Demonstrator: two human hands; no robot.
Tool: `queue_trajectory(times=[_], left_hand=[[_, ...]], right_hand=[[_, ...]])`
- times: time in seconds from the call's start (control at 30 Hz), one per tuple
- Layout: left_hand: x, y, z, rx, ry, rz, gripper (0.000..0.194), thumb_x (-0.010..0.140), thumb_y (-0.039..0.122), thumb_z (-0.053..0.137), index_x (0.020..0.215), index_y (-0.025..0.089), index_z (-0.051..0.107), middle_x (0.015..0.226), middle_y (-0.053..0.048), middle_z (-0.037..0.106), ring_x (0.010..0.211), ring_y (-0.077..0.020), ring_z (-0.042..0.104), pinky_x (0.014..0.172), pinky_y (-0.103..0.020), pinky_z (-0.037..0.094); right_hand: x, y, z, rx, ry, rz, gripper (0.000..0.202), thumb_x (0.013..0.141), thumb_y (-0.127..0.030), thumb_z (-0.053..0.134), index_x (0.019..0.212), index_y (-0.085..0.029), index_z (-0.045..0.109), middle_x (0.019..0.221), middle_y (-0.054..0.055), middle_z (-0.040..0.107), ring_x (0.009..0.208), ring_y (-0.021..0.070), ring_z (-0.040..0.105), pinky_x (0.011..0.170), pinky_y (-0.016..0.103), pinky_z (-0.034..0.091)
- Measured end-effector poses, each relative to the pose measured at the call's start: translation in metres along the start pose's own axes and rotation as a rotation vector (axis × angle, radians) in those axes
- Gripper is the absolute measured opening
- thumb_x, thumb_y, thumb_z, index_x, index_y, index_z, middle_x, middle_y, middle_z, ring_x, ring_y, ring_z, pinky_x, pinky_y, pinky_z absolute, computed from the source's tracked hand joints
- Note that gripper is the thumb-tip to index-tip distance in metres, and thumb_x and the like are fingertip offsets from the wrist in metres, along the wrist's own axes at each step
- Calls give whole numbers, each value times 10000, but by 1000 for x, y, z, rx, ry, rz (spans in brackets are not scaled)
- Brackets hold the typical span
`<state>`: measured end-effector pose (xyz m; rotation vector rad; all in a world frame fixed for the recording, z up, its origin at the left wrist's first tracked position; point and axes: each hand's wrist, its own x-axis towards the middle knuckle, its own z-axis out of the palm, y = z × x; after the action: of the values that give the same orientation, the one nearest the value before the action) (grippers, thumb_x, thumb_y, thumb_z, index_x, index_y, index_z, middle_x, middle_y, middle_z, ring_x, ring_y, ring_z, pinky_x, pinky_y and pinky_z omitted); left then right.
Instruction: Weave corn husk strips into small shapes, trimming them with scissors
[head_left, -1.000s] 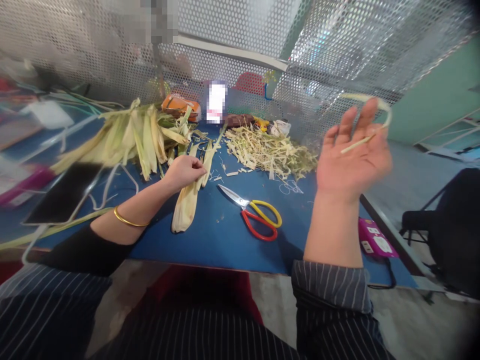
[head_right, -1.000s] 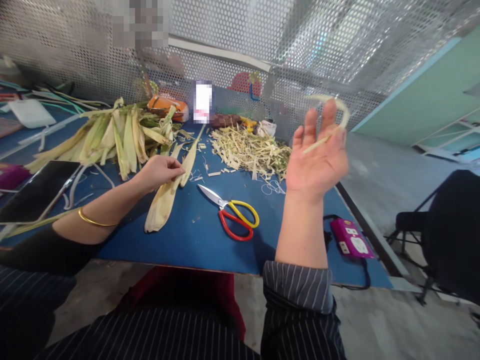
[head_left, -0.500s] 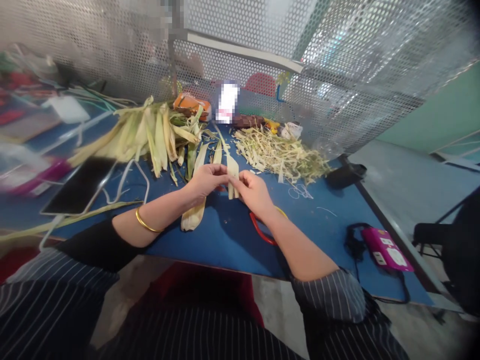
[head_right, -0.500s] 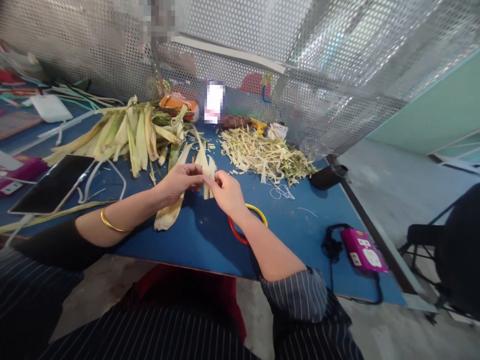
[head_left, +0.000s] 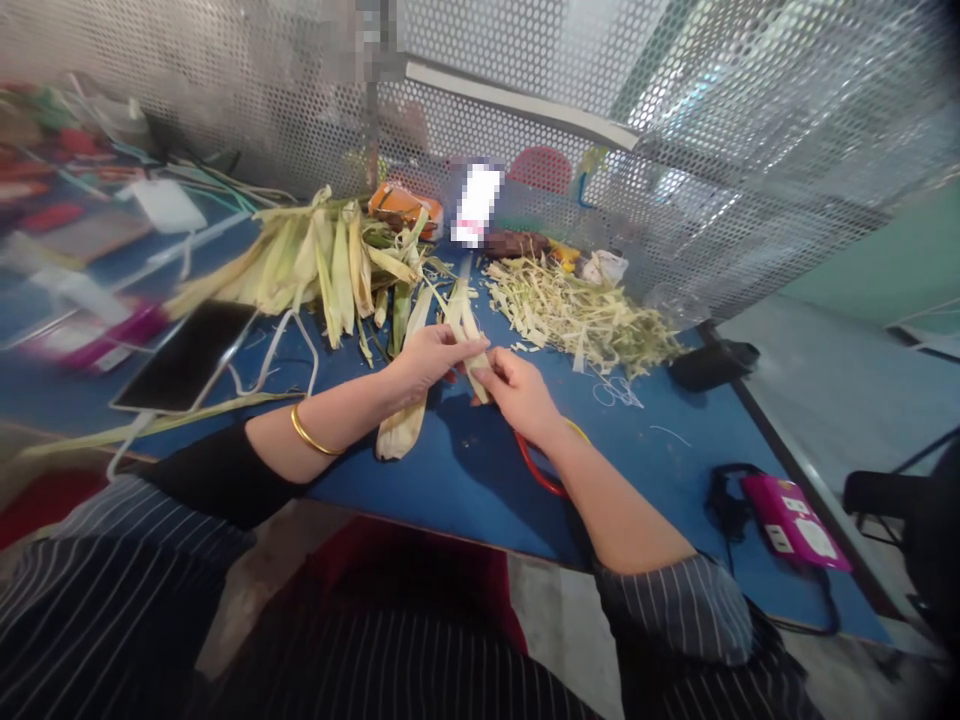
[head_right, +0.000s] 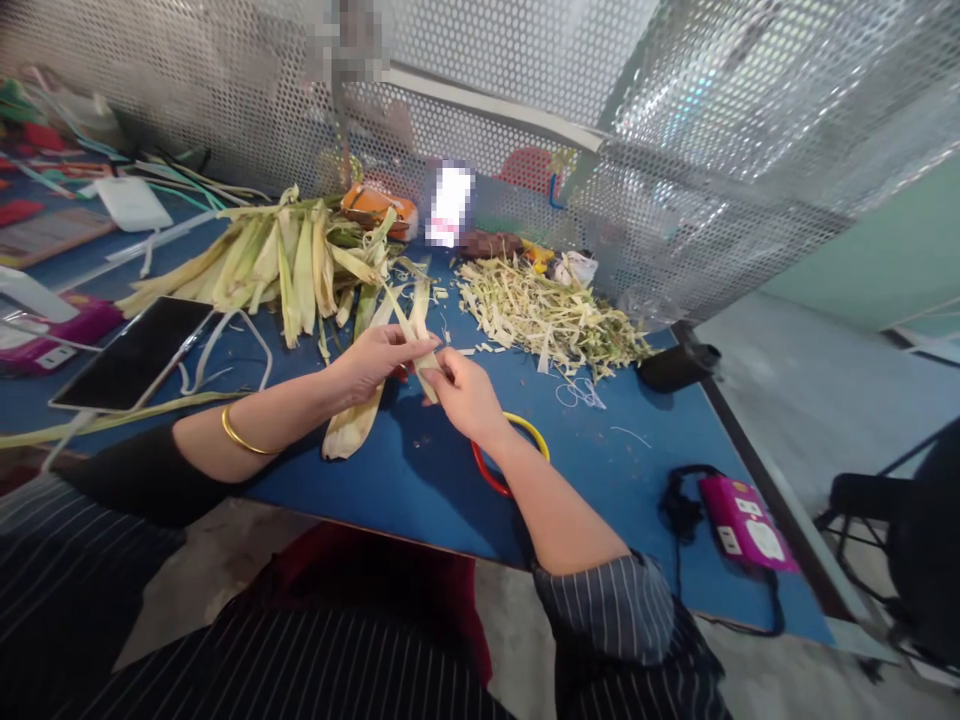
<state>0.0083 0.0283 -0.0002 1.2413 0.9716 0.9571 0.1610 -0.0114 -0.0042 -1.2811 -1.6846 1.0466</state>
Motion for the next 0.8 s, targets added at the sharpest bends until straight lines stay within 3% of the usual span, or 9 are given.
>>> queue_trajectory(times=[0.13,0.2,0.3,0.4,0.5,0.6,0.7,0.8], left_hand=[[-2,-1,4,71,13,107,217,749,341,661,633,161,624,565,-11,589,447,-64,443,437,-240,342],[-4,1,5,77,1,128,217,745,328,669,616,157,628,547,-13,593,437,-66,450,437,-241,349],[-1,9,0,59,45,150,191,723,304,693,640,137,651,555,-17,592,448,-67,459,439,-233,357],[10,22,-19,13,207,208,193,723,317,700,687,134,652,561,-2,570,465,-64,469,455,-218,373],[25,35,-48,-23,437,301,223,750,380,673,744,160,641,586,14,555,501,-64,498,479,-199,385],[33,43,-71,51,594,286,282,806,454,578,762,181,629,591,14,540,526,-78,515,491,-202,378],[33,40,-73,347,478,278,278,787,446,586,723,179,629,591,-1,544,551,-106,517,506,-224,359],[24,28,-57,864,222,267,304,648,466,713,640,177,616,575,-22,523,635,-172,542,567,-263,354]], right_hand=[[-2,1,5,118,-72,70,239,807,-424,594,861,-204,518,751,-4,623,542,108,595,494,231,454],[-3,0,6,123,-90,70,222,830,-415,561,829,-195,529,677,-19,593,456,75,516,432,208,378],[-4,-7,1,197,-111,91,242,852,-390,521,733,-181,546,488,-75,389,382,43,331,394,195,242],[-3,-16,-15,276,-99,126,256,819,-382,570,672,-175,539,470,-89,279,393,36,234,391,197,147],[-1,-23,-35,339,62,54,265,795,-391,603,649,-182,530,465,-94,240,387,36,197,382,198,131],[3,-23,-50,460,382,-86,240,794,-405,600,688,-204,521,479,-97,230,373,44,206,361,196,161],[9,-14,-57,489,598,-149,228,804,-398,581,692,-210,515,486,-94,238,370,48,228,348,194,189],[15,-2,-56,445,617,-89,244,806,-403,572,672,-205,522,477,-91,260,365,48,256,338,190,208]])
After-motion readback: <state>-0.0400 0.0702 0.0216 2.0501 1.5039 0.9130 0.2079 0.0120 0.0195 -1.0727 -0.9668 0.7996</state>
